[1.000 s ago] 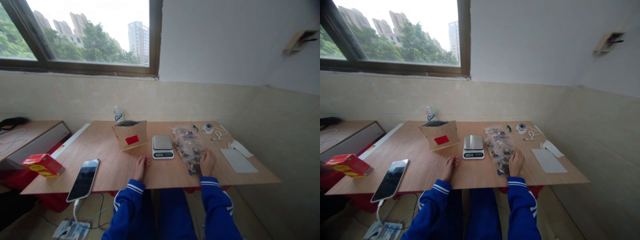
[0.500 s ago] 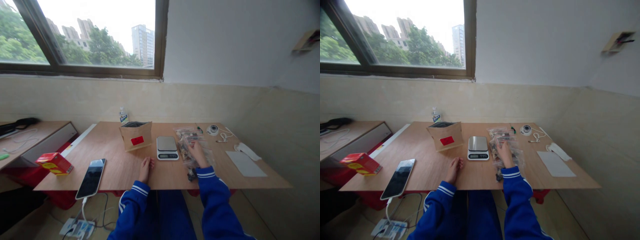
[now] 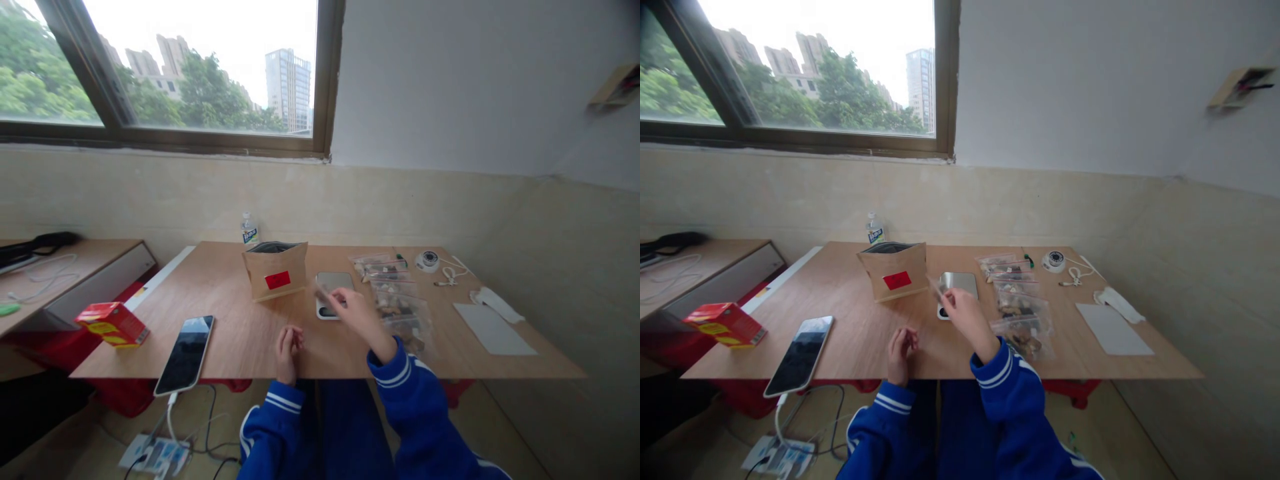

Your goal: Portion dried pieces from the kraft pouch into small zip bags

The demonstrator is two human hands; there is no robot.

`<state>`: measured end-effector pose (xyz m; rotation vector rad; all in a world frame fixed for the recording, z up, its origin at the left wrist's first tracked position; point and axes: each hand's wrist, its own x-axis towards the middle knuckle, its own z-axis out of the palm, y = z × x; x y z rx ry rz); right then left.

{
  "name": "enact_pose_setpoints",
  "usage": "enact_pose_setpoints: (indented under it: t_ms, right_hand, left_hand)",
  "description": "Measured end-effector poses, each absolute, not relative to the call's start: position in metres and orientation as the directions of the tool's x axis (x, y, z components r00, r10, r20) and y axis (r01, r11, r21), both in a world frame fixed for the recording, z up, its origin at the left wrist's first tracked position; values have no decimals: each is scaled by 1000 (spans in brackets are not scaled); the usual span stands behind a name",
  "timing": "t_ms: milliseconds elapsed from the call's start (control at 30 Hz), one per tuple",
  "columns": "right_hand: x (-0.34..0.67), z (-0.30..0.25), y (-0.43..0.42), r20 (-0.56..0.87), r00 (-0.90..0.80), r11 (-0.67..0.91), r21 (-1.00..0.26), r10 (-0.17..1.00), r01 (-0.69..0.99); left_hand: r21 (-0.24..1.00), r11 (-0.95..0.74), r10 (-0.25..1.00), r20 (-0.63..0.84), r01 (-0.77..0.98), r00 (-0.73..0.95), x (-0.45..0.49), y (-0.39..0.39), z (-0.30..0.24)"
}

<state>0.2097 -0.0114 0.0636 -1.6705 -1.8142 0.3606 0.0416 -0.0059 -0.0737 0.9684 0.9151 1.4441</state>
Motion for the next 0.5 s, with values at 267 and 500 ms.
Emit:
enact_pose_setpoints:
  t_ms: [267, 500]
  right_hand:
    - [206, -11, -13, 231, -85, 220, -662, 969, 716]
    - [242, -43, -2, 266, 126, 48, -564, 956, 825]
  left_hand:
    - [915, 213, 971, -237, -343, -28, 32, 1, -75]
    - [904, 387, 920, -392, -179, 12, 29, 0, -74]
